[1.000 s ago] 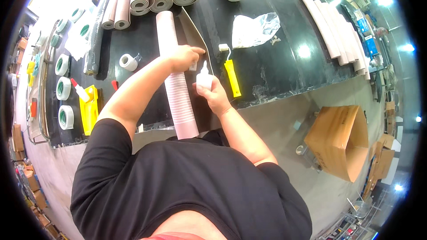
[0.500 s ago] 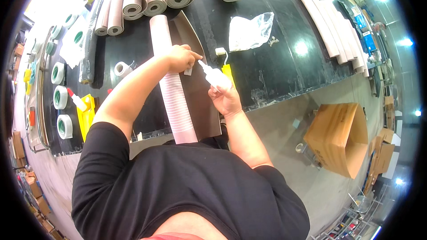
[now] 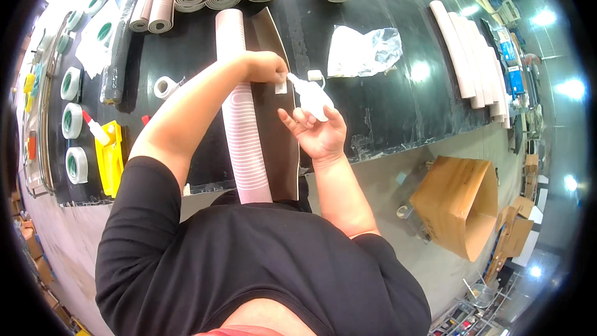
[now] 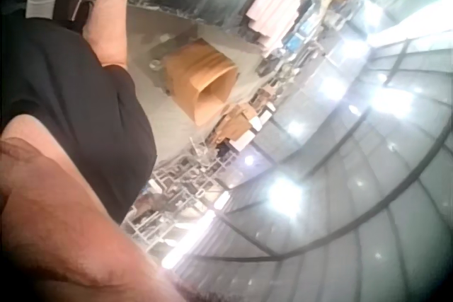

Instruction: The person applies adhesive from a bottle onto small square pieces and then uses a small roller to press them onto the edges of cylindrical foam rolls.

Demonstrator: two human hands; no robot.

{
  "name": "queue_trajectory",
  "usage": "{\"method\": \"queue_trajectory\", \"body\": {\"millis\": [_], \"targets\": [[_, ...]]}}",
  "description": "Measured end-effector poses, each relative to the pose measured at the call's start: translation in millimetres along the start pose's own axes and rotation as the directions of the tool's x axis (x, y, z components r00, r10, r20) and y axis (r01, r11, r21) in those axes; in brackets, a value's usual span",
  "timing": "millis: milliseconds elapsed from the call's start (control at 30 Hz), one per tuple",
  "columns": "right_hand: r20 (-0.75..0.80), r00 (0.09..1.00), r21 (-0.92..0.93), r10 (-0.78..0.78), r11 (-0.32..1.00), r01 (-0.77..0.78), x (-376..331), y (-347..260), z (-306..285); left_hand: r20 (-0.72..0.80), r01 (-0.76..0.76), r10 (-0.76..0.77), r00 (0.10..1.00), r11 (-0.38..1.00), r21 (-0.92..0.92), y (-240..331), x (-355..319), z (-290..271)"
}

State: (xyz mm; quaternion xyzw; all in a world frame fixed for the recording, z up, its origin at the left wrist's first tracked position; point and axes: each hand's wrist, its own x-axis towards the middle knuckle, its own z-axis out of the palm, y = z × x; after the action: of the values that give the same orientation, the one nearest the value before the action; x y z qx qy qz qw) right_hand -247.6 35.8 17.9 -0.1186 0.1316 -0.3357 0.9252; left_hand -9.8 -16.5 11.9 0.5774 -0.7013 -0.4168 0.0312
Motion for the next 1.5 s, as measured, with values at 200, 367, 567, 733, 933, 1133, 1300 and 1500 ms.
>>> {"method": "queue_trajectory", "body": {"millis": [200,367,567,733,933,1133,1300,1500], "targets": [[0.102,0.994,0.103,0.027,0.994,-0.037,8.3,32.2,-2.8,0.007,0.100,-0.100,0.995,0.984,-0.149,-7.7,21.2,-1.2],[-0.086,0.995,0.150,0.053,0.988,-0.039,9.2,31.8,-54.0,-0.027,0.067,-0.069,0.997,0.995,-0.073,-3.8,15.4,-1.2],[-0.125,0.992,0.007,-0.002,1.000,0.002,10.4,31.4,-72.7,-0.048,0.055,-0.060,0.997,0.994,-0.096,-8.6,16.8,0.0],[-0.153,0.978,-0.125,-0.143,0.984,0.124,13.4,17.9,-59.7,-0.102,0.094,-0.124,0.987,0.961,-0.260,-7.6,17.0,-3.1],[0.070,0.982,-0.364,-0.176,0.912,0.189,17.2,13.7,-57.4,-0.136,0.133,-0.160,0.978,0.973,-0.188,-7.6,26.8,2.0],[-0.034,0.918,-0.647,-0.396,0.708,0.282,26.0,21.8,-60.6,-0.194,0.072,-0.090,0.977,0.992,-0.099,-10.8,30.8,10.4],[0.274,0.808,-0.934,-0.522,0.055,0.352,43.7,22.2,-62.7,-0.186,0.081,-0.096,0.978,0.993,-0.085,-10.5,28.9,8.5],[0.282,0.777,-0.946,-0.563,-0.026,0.324,46.2,30.0,-71.3,-0.154,0.101,-0.119,0.981,0.988,-0.121,-8.3,28.1,5.8]]}}
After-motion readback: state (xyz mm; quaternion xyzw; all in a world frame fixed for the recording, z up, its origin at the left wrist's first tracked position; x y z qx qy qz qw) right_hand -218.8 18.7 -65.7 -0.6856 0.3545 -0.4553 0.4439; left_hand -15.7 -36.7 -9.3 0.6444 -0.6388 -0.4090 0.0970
